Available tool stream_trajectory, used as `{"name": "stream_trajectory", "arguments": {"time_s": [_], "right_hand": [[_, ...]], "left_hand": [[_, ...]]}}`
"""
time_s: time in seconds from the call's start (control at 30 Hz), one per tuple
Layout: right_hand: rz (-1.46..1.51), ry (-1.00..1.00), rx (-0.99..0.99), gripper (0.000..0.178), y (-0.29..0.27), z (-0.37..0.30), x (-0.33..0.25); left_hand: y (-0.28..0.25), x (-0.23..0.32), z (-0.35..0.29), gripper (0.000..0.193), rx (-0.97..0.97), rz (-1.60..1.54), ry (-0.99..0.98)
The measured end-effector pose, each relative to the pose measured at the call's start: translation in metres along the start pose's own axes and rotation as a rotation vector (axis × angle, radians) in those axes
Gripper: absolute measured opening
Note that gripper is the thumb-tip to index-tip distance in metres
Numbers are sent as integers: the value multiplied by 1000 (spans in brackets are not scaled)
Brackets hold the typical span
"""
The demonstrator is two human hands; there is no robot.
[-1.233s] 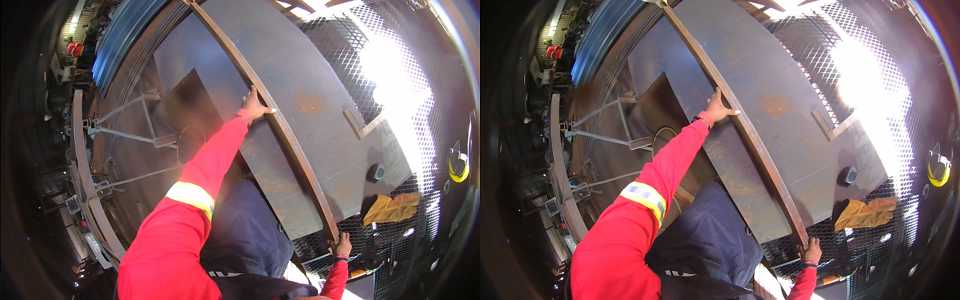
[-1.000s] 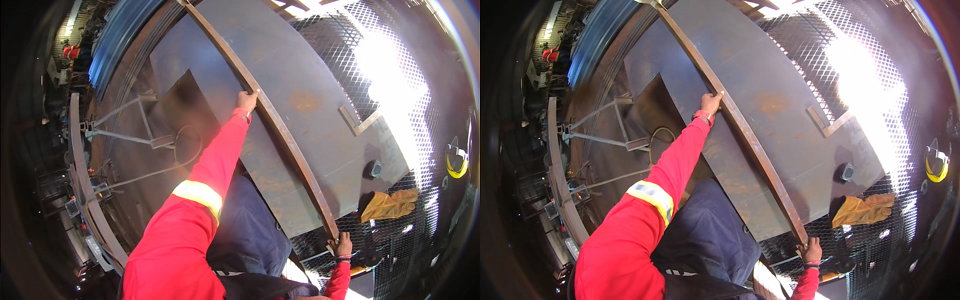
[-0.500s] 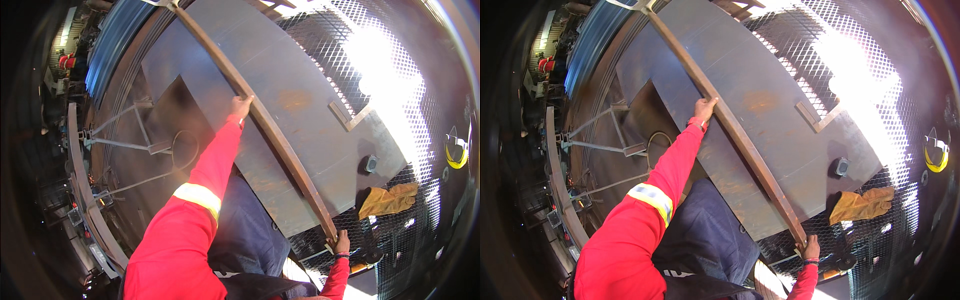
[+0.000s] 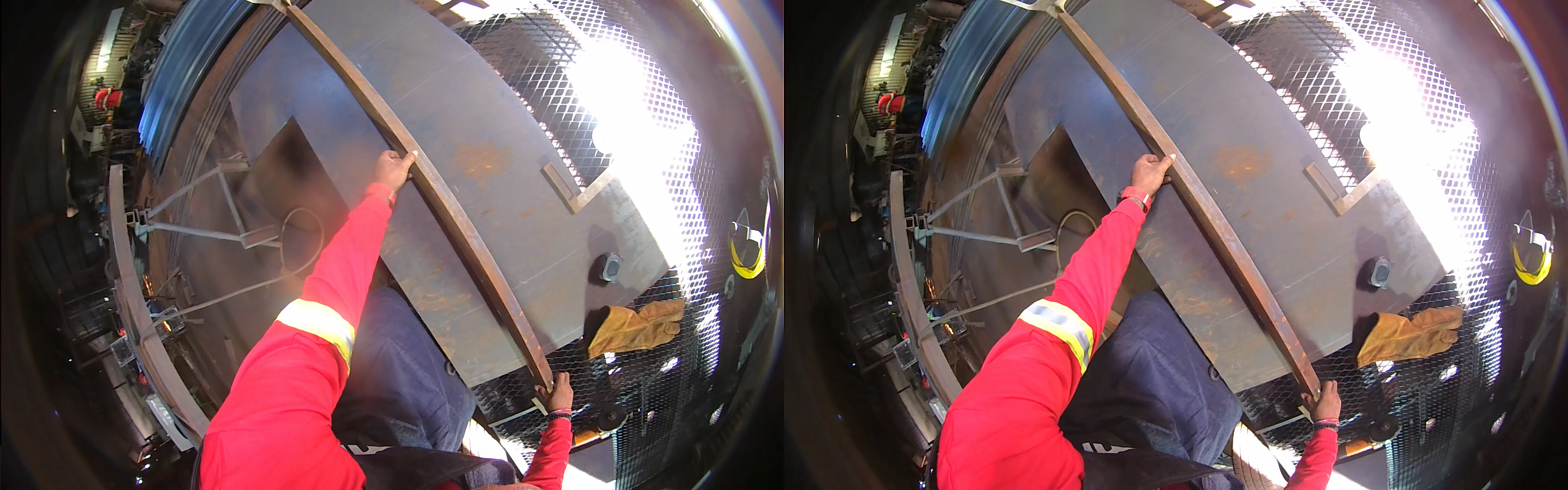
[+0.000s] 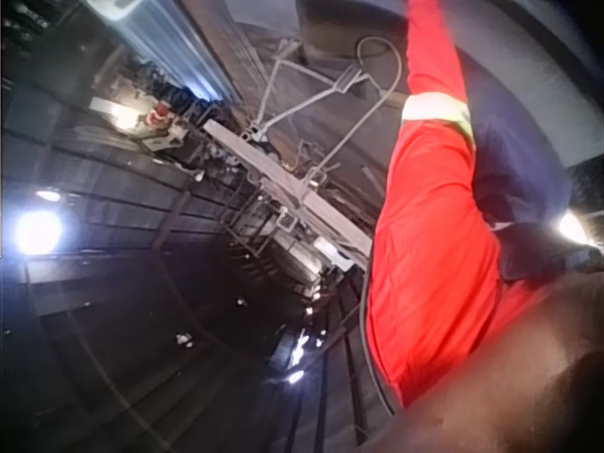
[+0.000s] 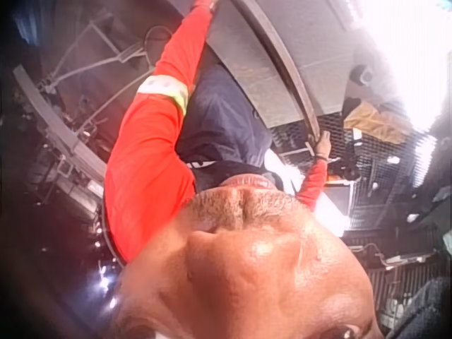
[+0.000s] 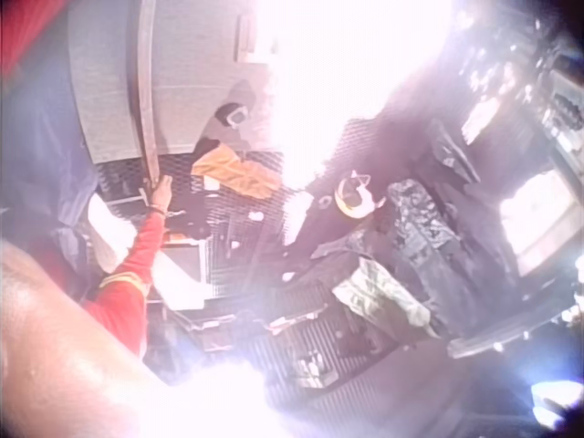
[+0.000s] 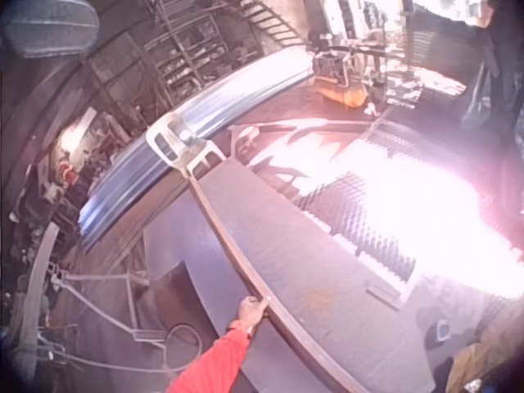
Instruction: The person measures a large metal sheet using a tape measure and a straight metal bar. They mark the sheet with a white marker along the edge of the bar. The person then handles a yellow hard hat with a face shield, adjusting it near their face.
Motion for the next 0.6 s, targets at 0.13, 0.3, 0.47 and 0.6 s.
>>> {"name": "stream_trajectory", "arguments": {"time_s": [0.13, 0.3, 0.47, 0.6], "right_hand": [[44, -18, 72, 58, 7, -1, 1], [29, -14, 38, 55, 0, 3, 1], [8, -10, 62, 52, 0, 4, 7], [18, -11, 71, 52, 1, 6, 7]], "left_hand": [[3, 8, -2, 51, -3, 45, 19], [-2, 3, 4, 52, -5, 63, 22], [1, 7, 4, 50, -14, 108, 51], [2, 11, 1, 49, -13, 117, 94]]}}
Point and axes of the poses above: each hand's wrist, its own z-axis towards the middle knuckle, its own y-axis out of the palm, x = y × z, the point moved 5 cm from there along z, towards the middle knuckle
